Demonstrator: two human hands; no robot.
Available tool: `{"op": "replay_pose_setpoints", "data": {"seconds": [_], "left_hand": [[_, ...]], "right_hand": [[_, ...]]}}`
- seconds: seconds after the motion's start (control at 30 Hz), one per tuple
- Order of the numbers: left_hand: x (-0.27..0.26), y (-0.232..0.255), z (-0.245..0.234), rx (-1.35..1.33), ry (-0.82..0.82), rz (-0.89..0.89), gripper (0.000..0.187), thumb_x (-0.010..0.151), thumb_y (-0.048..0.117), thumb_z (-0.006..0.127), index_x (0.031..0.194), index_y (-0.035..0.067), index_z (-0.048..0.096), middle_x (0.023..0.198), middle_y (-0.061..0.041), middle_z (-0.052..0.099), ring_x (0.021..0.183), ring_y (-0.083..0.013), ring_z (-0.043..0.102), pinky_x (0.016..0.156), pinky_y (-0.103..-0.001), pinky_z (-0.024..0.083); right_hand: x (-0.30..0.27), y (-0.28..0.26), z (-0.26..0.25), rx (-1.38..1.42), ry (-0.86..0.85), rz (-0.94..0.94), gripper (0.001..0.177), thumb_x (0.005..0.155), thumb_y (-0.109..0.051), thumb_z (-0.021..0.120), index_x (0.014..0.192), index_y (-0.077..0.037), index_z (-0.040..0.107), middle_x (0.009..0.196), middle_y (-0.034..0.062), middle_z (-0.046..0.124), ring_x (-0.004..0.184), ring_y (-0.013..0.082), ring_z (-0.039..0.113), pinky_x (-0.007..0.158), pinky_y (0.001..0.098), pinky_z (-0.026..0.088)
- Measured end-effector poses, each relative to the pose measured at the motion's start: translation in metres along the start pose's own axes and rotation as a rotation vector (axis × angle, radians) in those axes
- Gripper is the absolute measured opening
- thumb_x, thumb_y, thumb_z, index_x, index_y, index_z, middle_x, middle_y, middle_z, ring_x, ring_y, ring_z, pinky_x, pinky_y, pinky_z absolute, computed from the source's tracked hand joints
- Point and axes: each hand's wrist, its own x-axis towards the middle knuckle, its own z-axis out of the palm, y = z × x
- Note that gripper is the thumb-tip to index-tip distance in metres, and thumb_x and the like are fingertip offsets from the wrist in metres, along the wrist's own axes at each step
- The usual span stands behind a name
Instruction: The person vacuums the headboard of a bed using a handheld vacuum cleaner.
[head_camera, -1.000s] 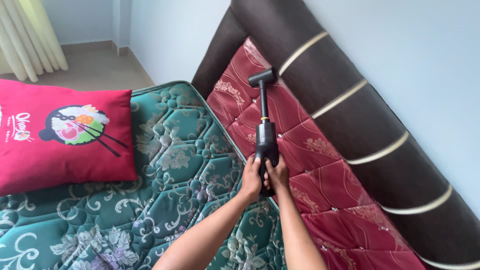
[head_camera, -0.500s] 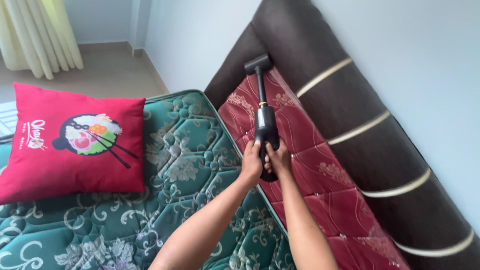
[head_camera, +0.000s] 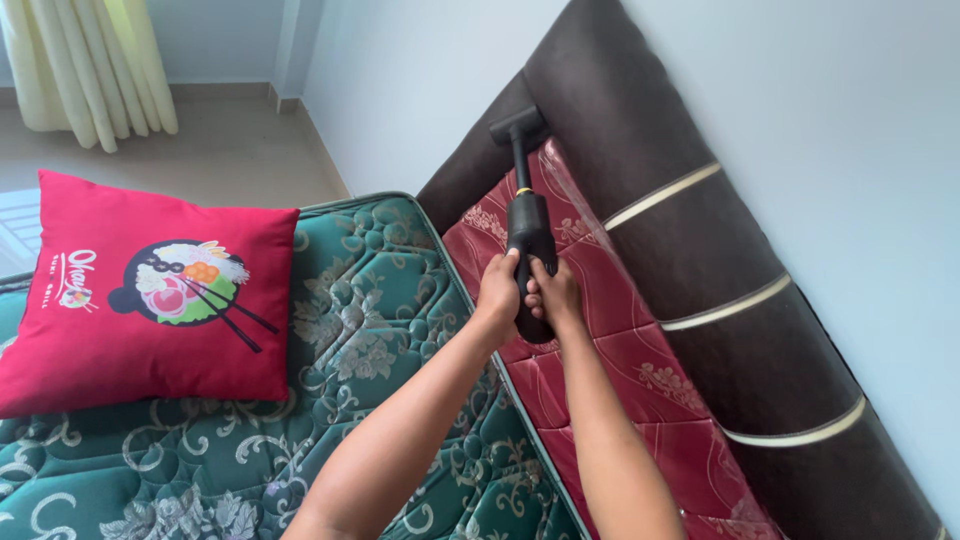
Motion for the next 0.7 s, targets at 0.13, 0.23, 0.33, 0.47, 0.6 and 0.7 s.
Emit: {"op": "replay_pose_setpoints", "data": {"seconds": [0.13,0.23,0.33,0.47,0.6,0.7], "left_hand": [[0.006,0.014,-0.002,-0.047,-0.003,-0.008,0.025,0.107,0.039,0.04,0.1,0.015,0.042,0.064,-0.002,0.048,0.044,-0.014,0.043,0.042,-0.032,0.04],[0.021,0.034,0.004,-0.053,-0.015,-0.017,0.026,0.107,0.041,0.039,0.1,0.016,0.044,0.064,-0.001,0.048,0.045,-0.0139,0.044,0.043,-0.032,0.041],[0.032,0.06,0.005,-0.011,0.011,-0.045,0.031,0.106,0.045,0.04,0.099,0.015,0.046,0.063,0.0,0.048,0.046,-0.0141,0.044,0.044,-0.032,0.042],[0.03,0.075,0.001,0.153,0.031,-0.107,0.071,0.101,0.075,0.032,0.09,0.006,0.049,0.06,-0.001,0.048,0.045,-0.0151,0.048,0.046,-0.031,0.046],[0.059,0.061,-0.02,0.267,0.006,0.009,0.068,0.102,0.073,0.03,0.097,0.01,0.057,0.067,-0.001,0.054,0.054,-0.0131,0.052,0.053,-0.03,0.046],[0.09,0.042,-0.045,0.368,-0.041,0.087,0.069,0.102,0.066,0.027,0.106,0.006,0.06,0.076,-0.01,0.065,0.063,-0.0191,0.064,0.063,-0.036,0.056]], "right_hand": [[0.015,-0.007,0.008,0.044,-0.037,-0.022,0.027,0.096,-0.032,0.067,0.099,-0.008,0.054,0.063,0.0,0.056,0.041,0.0097,0.053,0.033,0.0266,0.039],[0.036,-0.021,0.018,0.037,-0.056,-0.05,0.027,0.095,-0.032,0.068,0.096,-0.008,0.056,0.063,-0.0003,0.057,0.043,0.0088,0.053,0.035,0.0252,0.039],[0.048,-0.028,0.032,-0.025,-0.026,-0.1,0.03,0.096,-0.036,0.069,0.094,-0.008,0.058,0.067,-0.0016,0.059,0.048,0.0071,0.055,0.038,0.0233,0.041],[0.029,-0.032,0.044,0.112,-0.004,-0.167,0.037,0.099,-0.043,0.063,0.112,-0.009,0.056,0.075,-0.0007,0.059,0.055,0.0073,0.054,0.044,0.0223,0.041],[-0.018,-0.025,0.052,-0.58,0.359,-0.864,0.038,0.116,-0.042,0.059,0.119,-0.008,0.075,0.106,0.009,0.071,0.102,0.0202,0.065,0.087,0.0349,0.052],[-0.027,-0.033,0.063,-0.142,0.059,-0.393,0.055,0.101,-0.047,0.057,0.118,0.004,0.067,0.105,0.0146,0.073,0.095,0.02,0.069,0.084,0.0347,0.055]]}}
